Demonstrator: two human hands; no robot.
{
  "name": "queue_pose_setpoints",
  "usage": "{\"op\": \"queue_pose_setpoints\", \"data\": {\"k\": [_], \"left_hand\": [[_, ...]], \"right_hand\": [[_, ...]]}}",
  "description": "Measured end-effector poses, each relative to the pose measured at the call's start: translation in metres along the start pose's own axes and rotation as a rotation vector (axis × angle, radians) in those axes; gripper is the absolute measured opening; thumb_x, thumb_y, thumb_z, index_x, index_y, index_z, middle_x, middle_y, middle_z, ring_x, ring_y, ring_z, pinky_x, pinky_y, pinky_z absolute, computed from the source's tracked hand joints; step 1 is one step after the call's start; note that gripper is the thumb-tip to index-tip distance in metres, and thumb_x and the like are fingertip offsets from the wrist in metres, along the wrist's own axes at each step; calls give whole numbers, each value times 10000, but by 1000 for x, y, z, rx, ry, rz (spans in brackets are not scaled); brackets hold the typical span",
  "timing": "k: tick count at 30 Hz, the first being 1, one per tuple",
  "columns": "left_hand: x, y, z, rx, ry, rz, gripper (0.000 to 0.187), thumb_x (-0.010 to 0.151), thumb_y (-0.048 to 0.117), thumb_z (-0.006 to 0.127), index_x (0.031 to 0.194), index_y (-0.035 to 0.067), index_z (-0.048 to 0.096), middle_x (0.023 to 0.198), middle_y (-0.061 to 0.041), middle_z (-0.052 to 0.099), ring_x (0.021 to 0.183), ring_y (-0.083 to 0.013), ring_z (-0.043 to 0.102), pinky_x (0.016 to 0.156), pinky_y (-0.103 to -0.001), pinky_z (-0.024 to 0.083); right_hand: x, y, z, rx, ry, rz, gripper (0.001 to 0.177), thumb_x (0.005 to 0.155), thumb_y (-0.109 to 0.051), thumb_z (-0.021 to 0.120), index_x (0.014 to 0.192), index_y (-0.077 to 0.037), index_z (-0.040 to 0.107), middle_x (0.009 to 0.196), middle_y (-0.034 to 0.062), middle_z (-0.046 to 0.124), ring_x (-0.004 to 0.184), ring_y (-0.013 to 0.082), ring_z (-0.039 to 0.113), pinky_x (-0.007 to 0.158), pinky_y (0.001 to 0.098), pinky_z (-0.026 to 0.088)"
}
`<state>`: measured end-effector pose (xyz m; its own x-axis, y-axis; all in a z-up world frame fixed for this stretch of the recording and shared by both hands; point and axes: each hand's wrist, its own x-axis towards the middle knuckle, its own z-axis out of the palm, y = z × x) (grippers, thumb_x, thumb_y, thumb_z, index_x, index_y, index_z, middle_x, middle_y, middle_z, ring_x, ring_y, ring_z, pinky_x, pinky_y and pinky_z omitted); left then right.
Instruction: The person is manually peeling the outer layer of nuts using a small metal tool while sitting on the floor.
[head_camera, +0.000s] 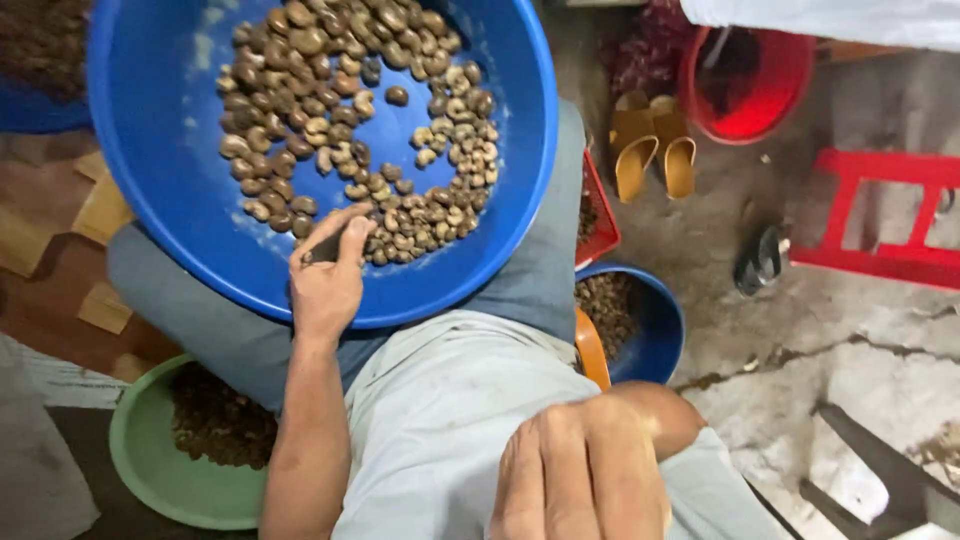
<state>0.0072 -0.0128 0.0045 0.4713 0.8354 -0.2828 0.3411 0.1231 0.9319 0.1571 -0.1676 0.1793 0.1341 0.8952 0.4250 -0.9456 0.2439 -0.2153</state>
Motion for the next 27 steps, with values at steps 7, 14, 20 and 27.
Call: {"op": "queue_pose_setpoints", "data": {"k": [7, 14, 20, 27], "left_hand": [[5, -1, -1, 4, 3, 25, 168, 1109, 175, 730, 1199, 96, 848, 1126, -171, 823, 1166, -317, 763, 1076, -521, 562], [6, -3, -8, -31, -92, -14, 286, 1176, 265, 631, 1347, 97, 786, 1141, -216, 810, 1168, -370, 770, 1009, -589, 623], [6, -19, -9, -48, -110, 40, 318, 1188, 278, 592, 1360, 81, 773, 1151, -224, 799, 1154, -367, 771, 983, -584, 640], [6, -15, -9, -21, -83, 6, 297, 1184, 259, 615, 1347, 69, 775, 1123, -263, 799, 1154, -442, 764, 959, -642, 626]], "right_hand": [[14, -14, -69, -380, 577, -94, 251, 952, -122, 770, 1078, 11, 599, 849, 118, 667, 809, 269, 739, 806, 415, 624], [8, -20, -69, -379, 978, -30, 382, 962, -307, 686, 1226, -35, 637, 936, 53, 688, 954, 192, 727, 985, 400, 586], [-11, -17, -81, -649, 884, -128, 150, 962, 12, 544, 1093, 44, 610, 1176, 190, 622, 879, 170, 644, 743, 236, 579], [3, -16, -64, -927, 761, -120, 118, 826, 11, 639, 911, 73, 585, 796, 241, 657, 595, 178, 582, 529, 287, 474]]}}
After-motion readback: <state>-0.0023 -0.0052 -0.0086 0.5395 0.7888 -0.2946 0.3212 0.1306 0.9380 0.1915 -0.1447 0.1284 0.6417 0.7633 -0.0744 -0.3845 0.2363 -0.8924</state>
